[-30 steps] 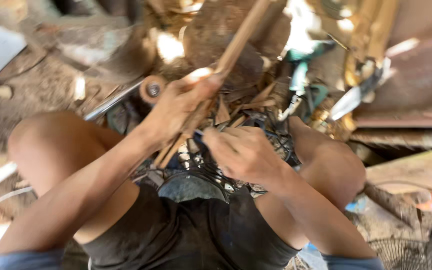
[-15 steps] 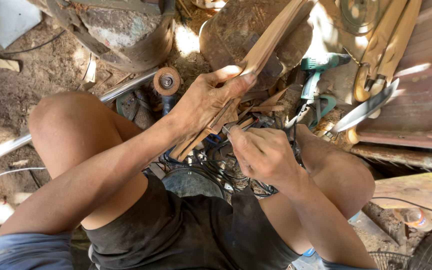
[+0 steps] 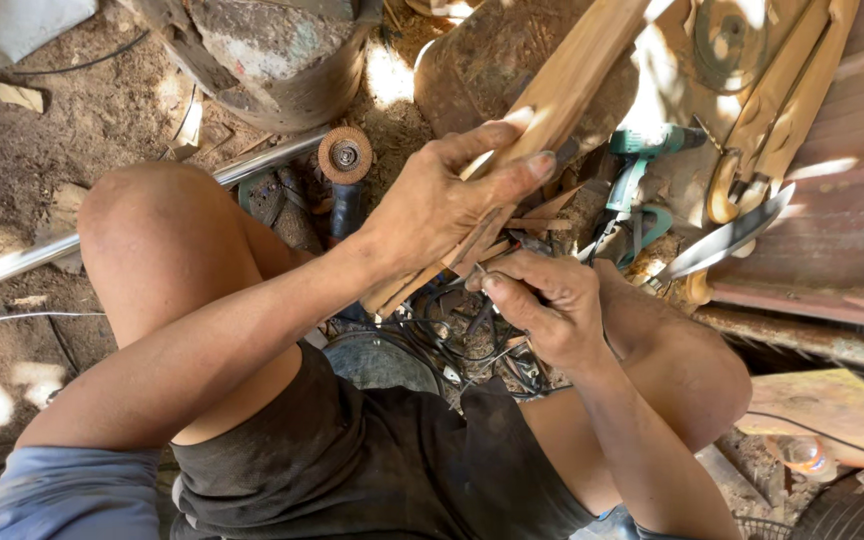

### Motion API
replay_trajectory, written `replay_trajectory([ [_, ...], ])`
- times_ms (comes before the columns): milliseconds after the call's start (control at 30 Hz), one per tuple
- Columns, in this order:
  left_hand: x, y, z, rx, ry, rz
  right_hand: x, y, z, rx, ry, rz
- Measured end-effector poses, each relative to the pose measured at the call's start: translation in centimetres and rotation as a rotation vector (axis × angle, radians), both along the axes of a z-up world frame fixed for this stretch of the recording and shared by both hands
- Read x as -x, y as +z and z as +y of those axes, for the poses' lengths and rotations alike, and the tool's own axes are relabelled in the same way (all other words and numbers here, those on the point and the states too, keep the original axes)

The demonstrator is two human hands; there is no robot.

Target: The person drills holes into a curved wooden piece using a corded drill. They then insert a metal wire through the holes and bend it with pliers to secure it in place.

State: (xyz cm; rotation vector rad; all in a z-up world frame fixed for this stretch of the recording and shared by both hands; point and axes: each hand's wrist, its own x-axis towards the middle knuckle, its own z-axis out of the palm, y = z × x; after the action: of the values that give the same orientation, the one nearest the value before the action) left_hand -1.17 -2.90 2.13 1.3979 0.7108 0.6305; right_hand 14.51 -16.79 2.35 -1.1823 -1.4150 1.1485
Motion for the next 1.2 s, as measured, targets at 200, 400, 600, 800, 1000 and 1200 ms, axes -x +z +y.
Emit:
replay_trajectory([
  [200,-0.1,0.1,0.0,0.085,0.027,0.068,0.4,1.1,0.2,-0.360,-0.067,-0.569],
  [400,-0.3,0.4,-0.3,-0.066,0.135,0.038,-0.1,1.3,0.5,-0.241,-0.051,-0.513],
  [600,-0.5,0.8,-0.3,-0.107,0.181,0.102,-0.3,0.4,0.2,0.077,-0.035,0.044],
  [800,-0.5,0.4,0.2,0.137,0.085,0.016,-0.4,1.6,0.3,-0.618,-0.021,-0.809],
  [1000,-0.4,0.2,0.1,-0.028,0.120,-0.010,-0.1,1.8,-0.1,0.012,-0.028,-0.267],
  [1200,-0.4,-0.5,0.1,-0.036,0.122,0.034,-0.6,-0.4,0.3,0.230,0.122,0.483],
])
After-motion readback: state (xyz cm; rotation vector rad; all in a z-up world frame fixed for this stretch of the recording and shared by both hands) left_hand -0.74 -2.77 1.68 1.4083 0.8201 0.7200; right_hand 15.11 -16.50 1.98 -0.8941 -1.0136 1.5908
